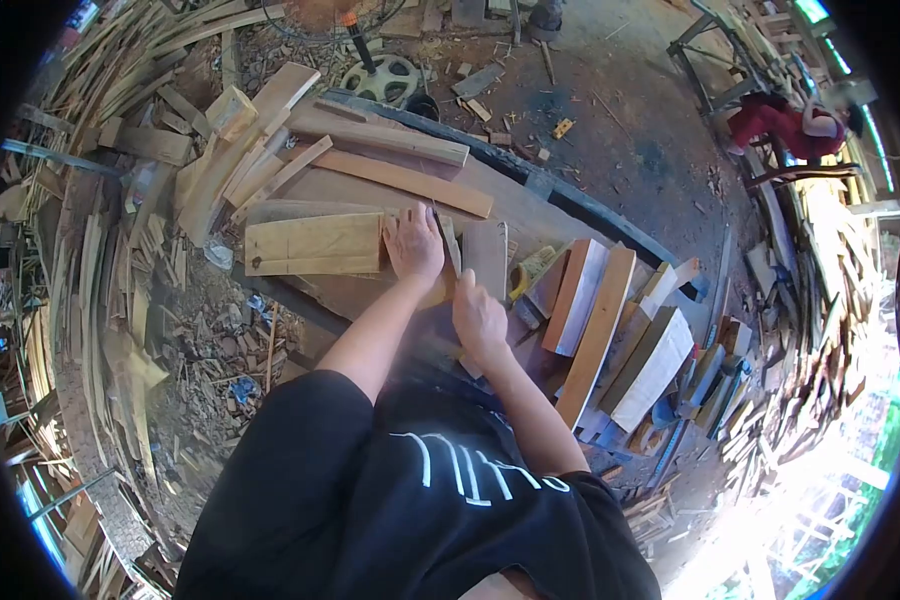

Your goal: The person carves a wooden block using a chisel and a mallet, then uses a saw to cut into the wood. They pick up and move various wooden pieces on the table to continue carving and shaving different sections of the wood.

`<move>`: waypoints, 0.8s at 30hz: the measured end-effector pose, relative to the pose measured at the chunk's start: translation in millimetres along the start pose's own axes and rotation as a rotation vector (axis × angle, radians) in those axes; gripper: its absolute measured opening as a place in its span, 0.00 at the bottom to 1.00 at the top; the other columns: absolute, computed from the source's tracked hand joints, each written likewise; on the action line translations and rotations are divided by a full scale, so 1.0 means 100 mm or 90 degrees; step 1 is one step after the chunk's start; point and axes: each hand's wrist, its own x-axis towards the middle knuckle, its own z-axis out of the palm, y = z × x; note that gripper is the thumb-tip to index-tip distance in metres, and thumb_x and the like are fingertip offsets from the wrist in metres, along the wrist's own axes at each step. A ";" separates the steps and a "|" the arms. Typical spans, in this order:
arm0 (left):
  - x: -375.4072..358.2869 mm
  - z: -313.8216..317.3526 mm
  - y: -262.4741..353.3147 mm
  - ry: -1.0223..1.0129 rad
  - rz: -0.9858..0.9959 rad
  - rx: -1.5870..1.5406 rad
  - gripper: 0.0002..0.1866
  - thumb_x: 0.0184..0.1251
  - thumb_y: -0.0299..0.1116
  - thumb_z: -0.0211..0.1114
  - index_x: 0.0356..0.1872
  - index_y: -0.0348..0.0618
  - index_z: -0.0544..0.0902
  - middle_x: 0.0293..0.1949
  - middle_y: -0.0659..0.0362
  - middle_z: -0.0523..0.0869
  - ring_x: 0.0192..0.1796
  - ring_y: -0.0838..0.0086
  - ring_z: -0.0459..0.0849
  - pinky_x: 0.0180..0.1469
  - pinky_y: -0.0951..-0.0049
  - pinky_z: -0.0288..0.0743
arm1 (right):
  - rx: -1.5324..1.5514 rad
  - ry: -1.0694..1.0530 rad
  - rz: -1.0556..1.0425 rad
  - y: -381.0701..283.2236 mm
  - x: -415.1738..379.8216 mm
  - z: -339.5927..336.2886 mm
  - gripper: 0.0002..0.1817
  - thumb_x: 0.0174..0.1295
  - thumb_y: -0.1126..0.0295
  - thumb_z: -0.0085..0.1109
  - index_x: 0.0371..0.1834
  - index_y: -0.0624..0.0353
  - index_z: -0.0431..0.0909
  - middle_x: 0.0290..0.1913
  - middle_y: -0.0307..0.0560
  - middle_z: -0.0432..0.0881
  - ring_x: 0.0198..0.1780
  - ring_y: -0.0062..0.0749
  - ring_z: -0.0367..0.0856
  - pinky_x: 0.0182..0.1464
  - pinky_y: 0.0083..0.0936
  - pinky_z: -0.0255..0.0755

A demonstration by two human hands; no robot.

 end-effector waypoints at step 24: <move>0.01 -0.04 0.03 -0.018 0.000 0.014 0.12 0.76 0.42 0.49 0.44 0.49 0.77 0.43 0.53 0.82 0.51 0.52 0.78 0.53 0.51 0.71 | 0.094 -0.015 -0.010 -0.07 0.35 -0.04 0.07 0.70 0.66 0.47 0.41 0.59 0.66 0.23 0.60 0.82 0.25 0.57 0.84 0.26 0.50 0.77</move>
